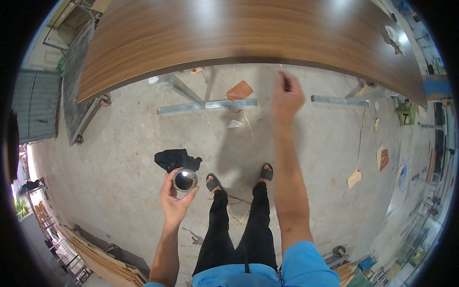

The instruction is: The person applies a liquid finish to a large wooden tabletop using a small brush and a black cloth. They repeatedly dip the brush into a small container, apply the finish along the edges and surface, and wipe the area with the cloth. The person moves around the table to reach different sections.

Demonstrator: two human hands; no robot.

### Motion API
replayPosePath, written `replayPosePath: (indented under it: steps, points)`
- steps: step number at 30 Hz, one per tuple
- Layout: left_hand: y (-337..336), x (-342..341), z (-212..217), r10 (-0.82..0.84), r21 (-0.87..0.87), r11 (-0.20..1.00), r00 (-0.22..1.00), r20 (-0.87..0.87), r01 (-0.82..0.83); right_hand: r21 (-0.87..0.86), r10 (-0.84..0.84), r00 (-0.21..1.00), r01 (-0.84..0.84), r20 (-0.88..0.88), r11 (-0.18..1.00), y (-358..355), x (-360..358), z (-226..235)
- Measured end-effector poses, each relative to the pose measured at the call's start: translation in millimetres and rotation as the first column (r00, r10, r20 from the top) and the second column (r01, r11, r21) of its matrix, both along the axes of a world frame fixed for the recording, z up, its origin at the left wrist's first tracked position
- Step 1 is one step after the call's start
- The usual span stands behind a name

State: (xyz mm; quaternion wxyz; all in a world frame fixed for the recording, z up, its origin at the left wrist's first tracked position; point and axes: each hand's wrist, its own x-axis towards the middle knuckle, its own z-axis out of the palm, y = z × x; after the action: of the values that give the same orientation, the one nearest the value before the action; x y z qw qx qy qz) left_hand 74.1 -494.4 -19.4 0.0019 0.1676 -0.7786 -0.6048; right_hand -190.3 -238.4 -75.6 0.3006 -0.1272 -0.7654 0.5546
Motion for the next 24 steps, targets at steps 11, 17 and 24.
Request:
replayPosePath:
  steps: [11, 17, 24]
  points:
    - [3, 1, 3, 0.023, 0.049, 0.998, 0.999, 0.034, -0.024, -0.213, 0.173, 0.983, -0.158, 0.055, 0.964, -77, 16, 11]
    - [-7, 8, -1, 0.057, 0.035, 0.998, 0.998, 0.024, -0.058, -0.170, 0.390, 0.916, -0.370, 0.098, 0.913, -144, 6, -1]
    - [-35, 19, -3, 0.096, 0.032, 0.995, 0.995, 0.017, -0.096, -0.258, 0.291, 0.946, -0.248, 0.144, 0.934, -116, 14, 7]
